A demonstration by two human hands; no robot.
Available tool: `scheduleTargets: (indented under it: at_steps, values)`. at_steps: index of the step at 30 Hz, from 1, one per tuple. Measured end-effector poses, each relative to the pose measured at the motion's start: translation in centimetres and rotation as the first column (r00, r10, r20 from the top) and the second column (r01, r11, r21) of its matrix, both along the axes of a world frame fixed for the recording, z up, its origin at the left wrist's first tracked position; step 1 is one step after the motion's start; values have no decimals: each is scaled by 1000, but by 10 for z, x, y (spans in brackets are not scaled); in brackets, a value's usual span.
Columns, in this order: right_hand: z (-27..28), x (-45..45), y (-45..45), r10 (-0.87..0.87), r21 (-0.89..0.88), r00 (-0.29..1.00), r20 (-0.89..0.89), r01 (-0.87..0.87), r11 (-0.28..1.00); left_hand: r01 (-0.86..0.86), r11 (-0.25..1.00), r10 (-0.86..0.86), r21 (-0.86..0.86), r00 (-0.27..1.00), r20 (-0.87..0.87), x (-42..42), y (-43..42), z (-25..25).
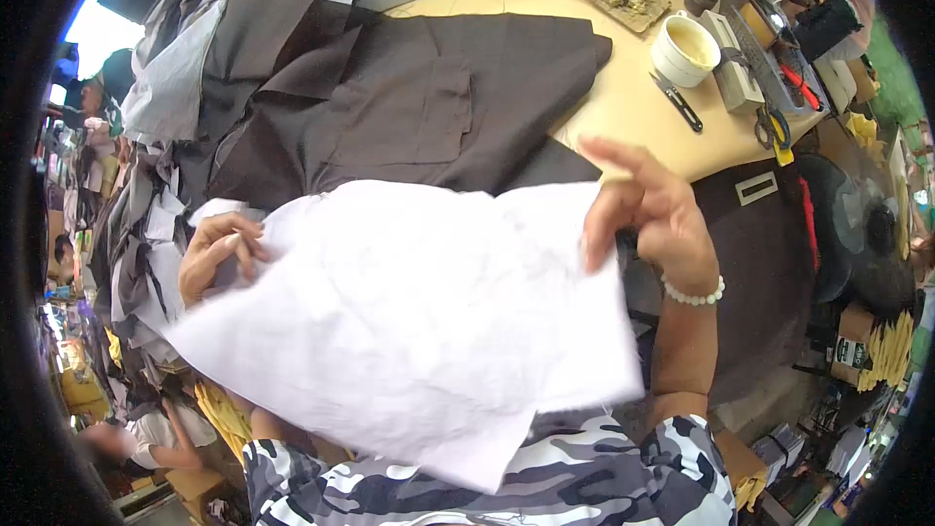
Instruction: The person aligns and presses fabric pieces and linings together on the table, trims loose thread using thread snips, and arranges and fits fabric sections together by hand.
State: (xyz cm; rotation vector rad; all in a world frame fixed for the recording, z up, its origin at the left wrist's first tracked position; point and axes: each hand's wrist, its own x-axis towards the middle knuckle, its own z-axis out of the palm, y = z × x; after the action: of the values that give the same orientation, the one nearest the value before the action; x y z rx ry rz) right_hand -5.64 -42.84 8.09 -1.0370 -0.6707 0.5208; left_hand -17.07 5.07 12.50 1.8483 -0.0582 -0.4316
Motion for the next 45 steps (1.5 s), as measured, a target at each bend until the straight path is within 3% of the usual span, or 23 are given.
scheduleTargets:
  at_steps: [2,3,5,7,9,12,13,16,19,23,26,29,31,32,33,34,36,38,40,42,43,44,45]
  values:
    - [-13,0,3,-303,-161,945,-123,282,946,-177,976,194,126,972,-135,-1,-8,1]
    - [-24,4,7,-412,-282,902,130,432,856,-244,957,253,157,967,-35,1,-17,4]
    - [-36,7,16,-471,-464,834,287,551,694,-310,921,271,234,945,185,12,-26,4]
    - [-37,7,20,-425,-486,774,469,628,608,-324,844,137,427,901,412,21,-32,1]
    - [-45,5,18,-291,-438,635,715,732,521,-334,648,-125,685,840,528,23,-35,0]
    - [-59,6,0,-254,-429,590,766,764,482,-235,459,-304,857,865,400,4,-42,1]
    - [-60,4,-7,-230,-466,617,753,746,476,-155,493,-249,856,918,310,-3,-42,-2]
    - [-62,-6,-7,-286,-512,700,655,689,512,-199,512,-221,836,910,351,-12,-76,-9]
    - [-76,-7,3,-290,-457,653,700,721,520,-224,544,-300,809,848,437,-1,-90,-29]
    - [-84,20,17,-482,-332,635,604,750,572,-297,603,-368,741,721,588,42,-123,-34]
    - [-88,77,18,-581,-290,524,623,845,450,-243,681,-395,691,672,626,81,-152,-32]
    - [-58,117,50,-425,-590,545,722,807,33,-29,742,-472,670,687,552,101,-175,-51]
    - [-81,133,63,-252,-393,381,889,919,4,145,700,-525,699,768,367,101,-187,-62]
    - [-88,140,72,-161,-286,283,946,958,6,198,687,-519,699,807,282,101,-193,-64]
    - [-83,137,84,-269,-452,466,843,884,116,201,683,-511,702,818,263,105,-193,-66]
    - [-90,143,93,-398,-476,538,743,843,251,110,771,-399,628,852,340,109,-193,-66]
    - [-75,133,116,-595,-210,529,606,827,522,-81,892,-145,445,880,451,118,-200,-60]
    - [-35,111,136,-624,-15,552,553,756,655,-170,951,35,257,888,459,131,-207,-44]
    - [11,96,141,-507,59,499,702,670,740,-194,981,177,-29,815,552,141,-213,-38]
    - [63,83,131,-333,58,857,394,339,939,-82,926,239,-369,884,402,129,-228,-3]
    - [55,108,119,-307,60,499,810,450,891,-146,922,304,-359,848,434,133,-224,-1]
    - [46,132,107,-291,251,-15,957,550,797,-215,911,370,-352,805,464,139,-220,1]
    - [62,125,108,-306,110,562,769,355,928,-286,883,429,-373,814,392,138,-221,18]
